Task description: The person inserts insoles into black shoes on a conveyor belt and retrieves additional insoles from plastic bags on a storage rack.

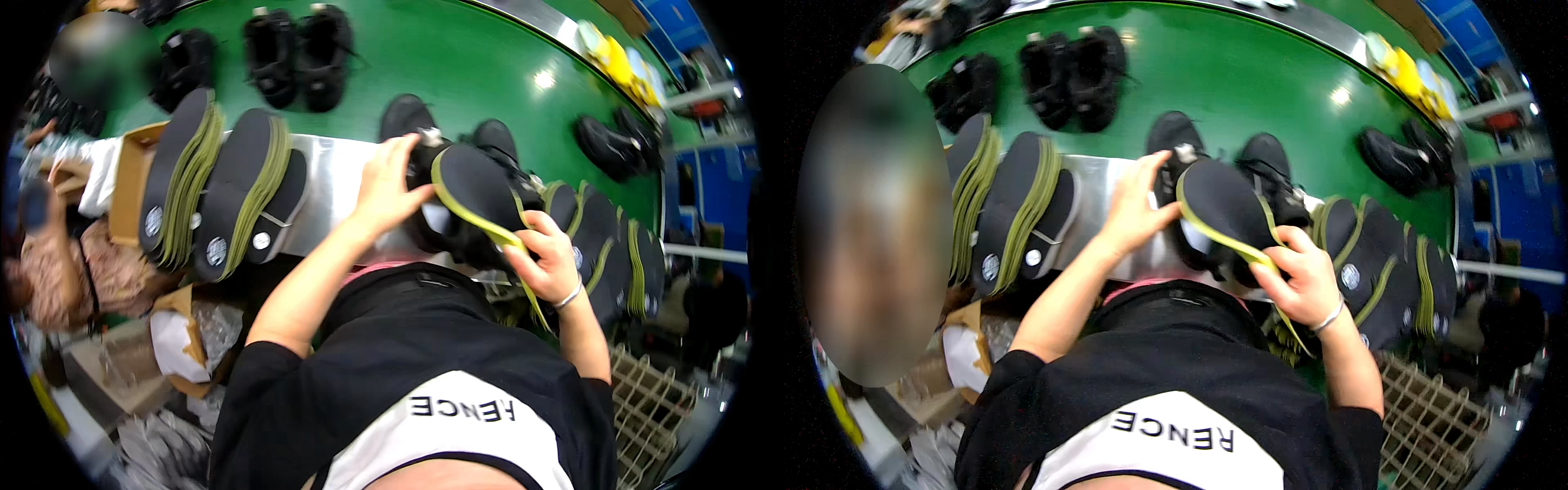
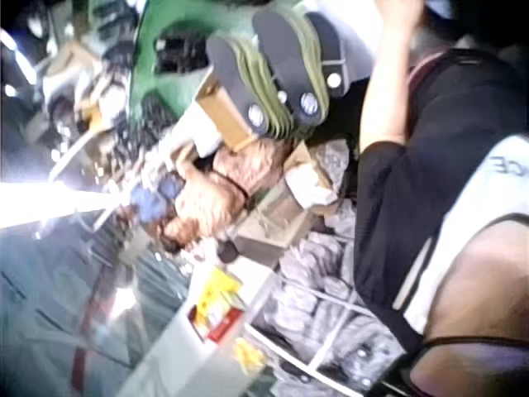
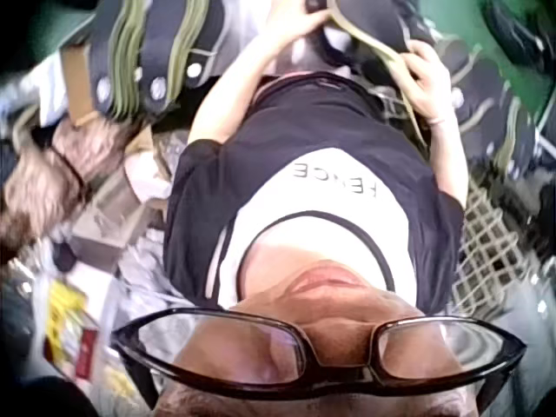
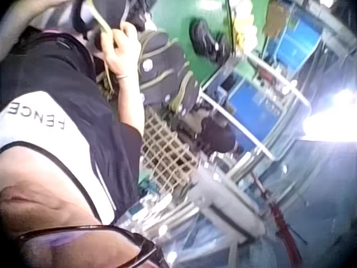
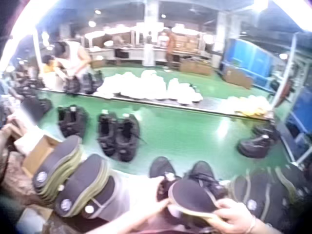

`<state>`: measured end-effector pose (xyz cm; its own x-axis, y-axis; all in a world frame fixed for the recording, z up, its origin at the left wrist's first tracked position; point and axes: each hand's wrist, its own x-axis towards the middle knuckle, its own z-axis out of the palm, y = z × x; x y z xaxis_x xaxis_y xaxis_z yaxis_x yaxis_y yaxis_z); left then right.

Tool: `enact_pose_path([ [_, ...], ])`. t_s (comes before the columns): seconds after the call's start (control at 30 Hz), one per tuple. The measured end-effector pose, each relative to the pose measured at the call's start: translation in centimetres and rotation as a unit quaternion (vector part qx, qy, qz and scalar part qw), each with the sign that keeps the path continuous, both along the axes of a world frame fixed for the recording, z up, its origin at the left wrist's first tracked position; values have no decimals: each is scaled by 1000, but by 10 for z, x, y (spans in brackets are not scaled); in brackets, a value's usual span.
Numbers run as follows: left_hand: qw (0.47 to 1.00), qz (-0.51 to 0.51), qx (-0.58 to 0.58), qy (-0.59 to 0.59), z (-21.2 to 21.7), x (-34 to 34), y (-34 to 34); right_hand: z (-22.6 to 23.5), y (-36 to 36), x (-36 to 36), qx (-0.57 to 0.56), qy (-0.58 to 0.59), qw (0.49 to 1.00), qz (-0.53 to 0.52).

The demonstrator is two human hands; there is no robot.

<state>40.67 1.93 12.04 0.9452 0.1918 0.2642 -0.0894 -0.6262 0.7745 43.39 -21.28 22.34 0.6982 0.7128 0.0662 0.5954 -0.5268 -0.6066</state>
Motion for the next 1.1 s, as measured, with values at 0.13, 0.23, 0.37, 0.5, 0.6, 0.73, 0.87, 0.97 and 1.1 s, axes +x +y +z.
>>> enact_pose_path([
  [0.13,999,18,50,-4,-34,5,-16,14,-19,-3,-196,-23,974,108],
  [0.23,994,37,70,-77,-43,23,-25,9,-8,-11,-271,-90,947,144],
  [0.37,995,10,45,-87,-29,36,-22,-1,32,-10,-350,-122,917,149],
  [0.5,999,-5,-1,-47,-18,46,-23,-45,77,8,-387,-17,921,53],
  [0.6,999,27,3,-17,-21,43,-26,-86,104,22,-316,10,949,-11],
  [0.73,995,70,66,37,-25,47,-25,-109,93,10,-295,-21,953,-69],
  [0.87,996,78,37,5,-22,42,-16,-69,75,-18,-299,-72,951,-34],
  [0.97,998,56,28,12,-23,41,-16,-42,58,-24,-382,42,919,-82],
  [1.1,996,49,63,31,-24,41,-23,-40,53,-24,-352,4,934,-63],
])
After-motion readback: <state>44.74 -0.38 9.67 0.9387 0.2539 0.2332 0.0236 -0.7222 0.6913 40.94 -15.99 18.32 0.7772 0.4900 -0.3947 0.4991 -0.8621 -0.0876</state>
